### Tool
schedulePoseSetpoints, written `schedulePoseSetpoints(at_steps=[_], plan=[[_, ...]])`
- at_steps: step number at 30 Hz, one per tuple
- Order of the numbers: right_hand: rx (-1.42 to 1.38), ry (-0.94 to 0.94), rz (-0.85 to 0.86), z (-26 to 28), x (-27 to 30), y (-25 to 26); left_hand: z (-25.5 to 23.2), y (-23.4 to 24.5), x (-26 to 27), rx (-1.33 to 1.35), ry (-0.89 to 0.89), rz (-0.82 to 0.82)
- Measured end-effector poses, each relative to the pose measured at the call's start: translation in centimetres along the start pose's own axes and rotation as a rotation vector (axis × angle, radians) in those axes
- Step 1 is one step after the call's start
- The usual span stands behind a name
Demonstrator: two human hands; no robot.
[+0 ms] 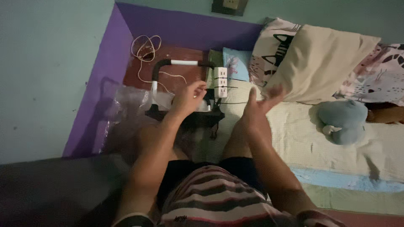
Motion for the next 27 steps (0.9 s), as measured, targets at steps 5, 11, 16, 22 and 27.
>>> schedulePoseSetpoints(at_steps=[5, 11, 16, 22, 27], plan=[[0.534, 0.838, -0.257, 9.3, -2.9, -1.5, -1.9, 1.0, -0.1, -0.069, -0.200, -0.122], [0.591, 0.760, 0.628, 9.1, -1.0, -9.5, 0.1, 6.2, 0.1, -0.351, -0.236, -0.332], [0.635, 1.187, 0.549, 11.4, 4.5, -9.9, 3.3, 10.6, 2.2, -0.718, -0.056, -0.500], [0.895, 0.974, 0.299, 14.4, 1.9, -8.4, 11.5, 10.3, 3.7, -0.384, 0.451, -0.191], [0.593, 0.975, 0.507, 14.0, 1.5, -8.9, 19.0, 9.5, 3.0, -0.166, 0.554, -0.231]])
Point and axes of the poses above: each hand's wrist, its own x-axis away from the middle knuckle, its own y-axis out of the back of the hand, z = x × y, the point moved 6 cm from there along -x, towards the middle knuckle, and after that the axes turned 6 degrees about -y, right-handed, at the moved point
